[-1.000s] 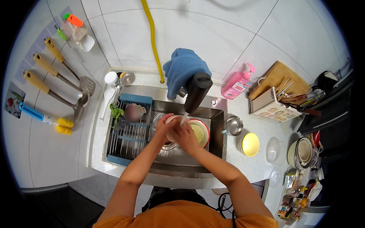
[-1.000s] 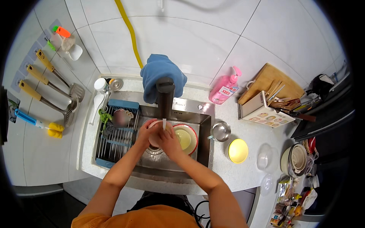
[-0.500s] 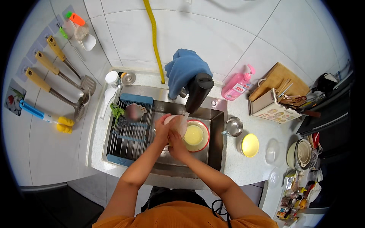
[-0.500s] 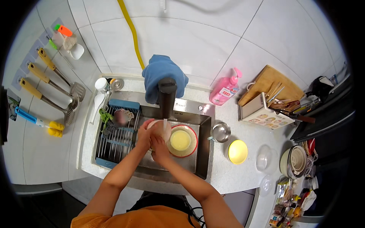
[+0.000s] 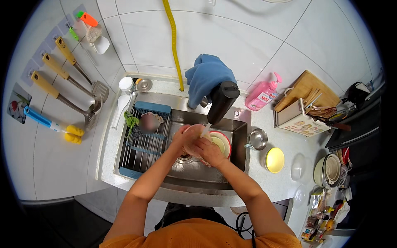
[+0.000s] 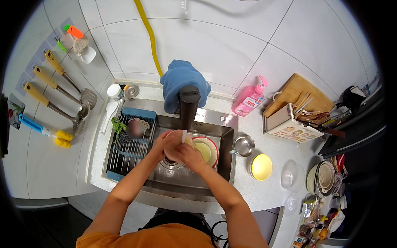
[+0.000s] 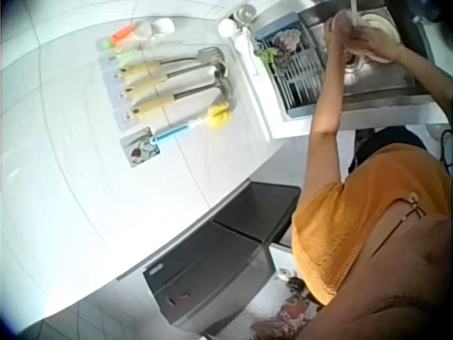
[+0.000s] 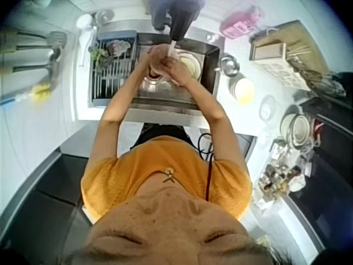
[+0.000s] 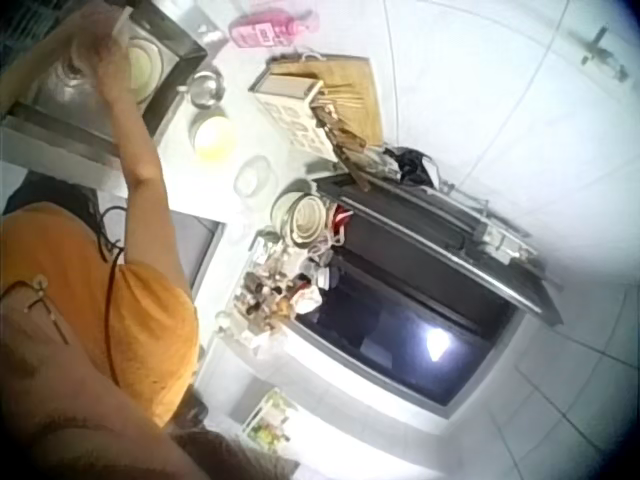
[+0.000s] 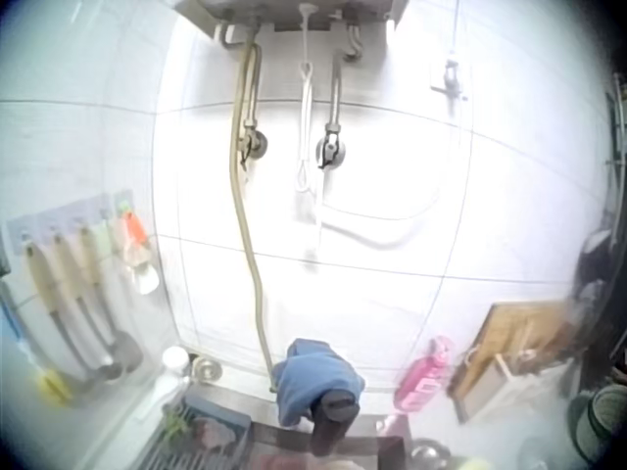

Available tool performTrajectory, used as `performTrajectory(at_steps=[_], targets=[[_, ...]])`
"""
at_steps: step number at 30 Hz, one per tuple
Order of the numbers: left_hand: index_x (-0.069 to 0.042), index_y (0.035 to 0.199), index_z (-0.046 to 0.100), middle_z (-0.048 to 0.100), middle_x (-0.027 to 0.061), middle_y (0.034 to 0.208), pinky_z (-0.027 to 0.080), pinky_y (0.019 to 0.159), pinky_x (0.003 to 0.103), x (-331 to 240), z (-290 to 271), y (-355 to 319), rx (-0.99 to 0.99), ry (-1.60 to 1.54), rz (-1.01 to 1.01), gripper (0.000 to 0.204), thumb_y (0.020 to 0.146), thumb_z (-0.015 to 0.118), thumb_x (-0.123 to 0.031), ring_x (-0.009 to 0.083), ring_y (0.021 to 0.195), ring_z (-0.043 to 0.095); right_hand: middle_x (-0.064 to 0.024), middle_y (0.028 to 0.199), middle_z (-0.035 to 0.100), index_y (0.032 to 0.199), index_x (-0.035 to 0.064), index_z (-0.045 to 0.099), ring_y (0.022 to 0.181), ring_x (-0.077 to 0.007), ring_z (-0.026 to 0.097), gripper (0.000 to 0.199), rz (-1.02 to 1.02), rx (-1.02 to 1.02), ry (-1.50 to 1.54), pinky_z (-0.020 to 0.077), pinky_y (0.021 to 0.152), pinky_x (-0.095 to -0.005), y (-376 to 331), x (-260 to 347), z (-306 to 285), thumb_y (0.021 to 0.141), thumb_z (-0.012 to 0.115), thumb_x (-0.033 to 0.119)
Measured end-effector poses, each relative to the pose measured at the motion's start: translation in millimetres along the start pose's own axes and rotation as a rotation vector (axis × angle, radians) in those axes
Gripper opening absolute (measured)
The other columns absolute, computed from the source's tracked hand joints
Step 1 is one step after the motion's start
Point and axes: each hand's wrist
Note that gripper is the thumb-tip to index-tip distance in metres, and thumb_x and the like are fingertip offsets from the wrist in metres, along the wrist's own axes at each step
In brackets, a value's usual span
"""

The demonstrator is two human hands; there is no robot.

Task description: The person washes a metal cup and bowls by hand in a sink, scrubbing the interior and exterior of each item with a yellow sponge under running water and placing them into a dish rack.

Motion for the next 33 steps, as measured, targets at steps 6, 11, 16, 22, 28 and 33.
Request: performTrajectory(at_steps=[6, 11, 16, 22, 28, 33], targets=[[-0.012, 0.134, 0.017, 0.042, 0.013, 0.12, 0.045, 0.081, 0.032, 30, 34, -31, -0.219, -0.041, 0.209, 0.072, 0.077, 0.06, -0.013, 0.0241, 0.107, 0.047, -0.0093, 0.102, 0.057, 0.109, 0.0114, 0.054, 0.092, -0.0266, 0.056, 0.038, 0.318, -0.204, 0.173, 0.049, 0.073, -0.0337, 13, 28, 18, 0.072, 0.058, 0.008], [-0.013, 0.133, 0.025, 0.045, 0.0108, 0.118, 0.046, 0.081, 0.031, 18, 12, -20, -0.1, -0.137, 0.126, 0.065, 0.077, 0.058, -0.013, 0.0224, 0.104, 0.049, -0.005, 0.107, 0.056, 0.112, 0.0127, 0.054, 0.101, -0.0233, 0.052, 0.039, 0.154, -0.148, 0.096, 0.0466, 0.079, -0.0338, 10, 26, 11, 0.073, 0.055, 0.009], [-0.011, 0.129, 0.033, 0.047, 0.0081, 0.119, 0.043, 0.087, 0.031, 15, 1, -26, 0.011, 0.094, 0.036, 0.057, 0.076, 0.053, -0.008, 0.0203, 0.107, 0.048, -0.0034, 0.114, 0.052, 0.112, 0.0136, 0.055, 0.114, -0.0204, 0.042, 0.041, -0.122, 0.063, -0.172, 0.0389, 0.093, -0.0345, -2, -17, 7, 0.072, 0.052, 0.009], [-0.013, 0.13, 0.033, 0.049, 0.0076, 0.116, 0.046, 0.082, 0.03, 17, 3, -19, -0.101, 0.022, 0.064, 0.058, 0.076, 0.054, -0.01, 0.0193, 0.103, 0.051, -0.0031, 0.116, 0.051, 0.117, 0.0157, 0.051, 0.108, -0.0256, 0.048, 0.046, 0.19, -0.188, 0.205, 0.0421, 0.09, -0.0364, 5, 30, 34, 0.073, 0.053, 0.006], [-0.014, 0.129, 0.034, 0.051, 0.007, 0.113, 0.047, 0.08, 0.032, -15, 4, -25, 0.069, 0.276, -0.153, 0.057, 0.077, 0.057, -0.015, 0.0191, 0.101, 0.052, -0.0045, 0.119, 0.049, 0.115, 0.0151, 0.052, 0.11, -0.0253, 0.046, 0.045, -0.01, 0.048, -0.047, 0.0443, 0.086, -0.0365, -4, -4, 6, 0.071, 0.057, 0.007], [-0.016, 0.13, 0.031, 0.047, 0.0079, 0.117, 0.048, 0.076, 0.033, 11, 14, -31, -0.021, 0.189, 0.133, 0.06, 0.077, 0.059, -0.021, 0.0222, 0.102, 0.051, -0.0036, 0.111, 0.053, 0.111, 0.0146, 0.052, 0.098, -0.0233, 0.054, 0.034, 0.206, -0.077, 0.035, 0.0496, 0.07, -0.0352, 0, 19, 18, 0.077, 0.051, 0.012]])
Point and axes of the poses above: each hand's wrist, its own y-axis towards the middle knuckle, its own z-axis out of the palm, x = y × z
